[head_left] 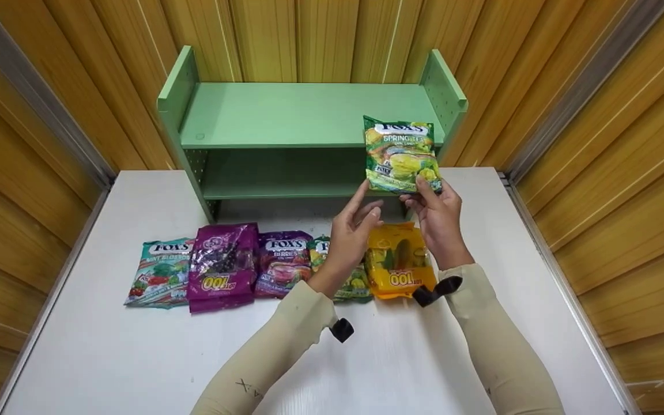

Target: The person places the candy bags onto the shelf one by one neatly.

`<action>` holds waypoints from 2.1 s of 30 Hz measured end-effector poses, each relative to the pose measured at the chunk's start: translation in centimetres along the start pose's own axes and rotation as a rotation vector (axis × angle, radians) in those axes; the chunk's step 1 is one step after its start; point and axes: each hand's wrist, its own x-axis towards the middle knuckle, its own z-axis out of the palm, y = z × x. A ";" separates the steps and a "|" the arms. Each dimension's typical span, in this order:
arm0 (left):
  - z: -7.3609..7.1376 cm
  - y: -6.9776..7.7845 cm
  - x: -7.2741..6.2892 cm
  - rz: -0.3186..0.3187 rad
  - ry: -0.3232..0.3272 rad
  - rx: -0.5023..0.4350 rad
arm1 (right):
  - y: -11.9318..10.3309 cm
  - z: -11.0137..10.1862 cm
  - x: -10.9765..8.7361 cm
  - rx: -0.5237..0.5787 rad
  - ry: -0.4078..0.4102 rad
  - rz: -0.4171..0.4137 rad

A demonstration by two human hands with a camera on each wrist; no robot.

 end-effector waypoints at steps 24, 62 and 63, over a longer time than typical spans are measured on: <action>0.8 1.0 0.8 -0.017 -0.067 -0.046 | -0.8 1.4 2.0 -0.002 0.128 -0.020; -2.2 1.5 -2.5 -0.054 0.010 0.013 | -1.6 3.0 6.0 0.042 0.306 0.011; -2.2 1.6 -2.7 -0.046 0.015 0.017 | -1.6 3.1 6.1 0.044 0.307 0.021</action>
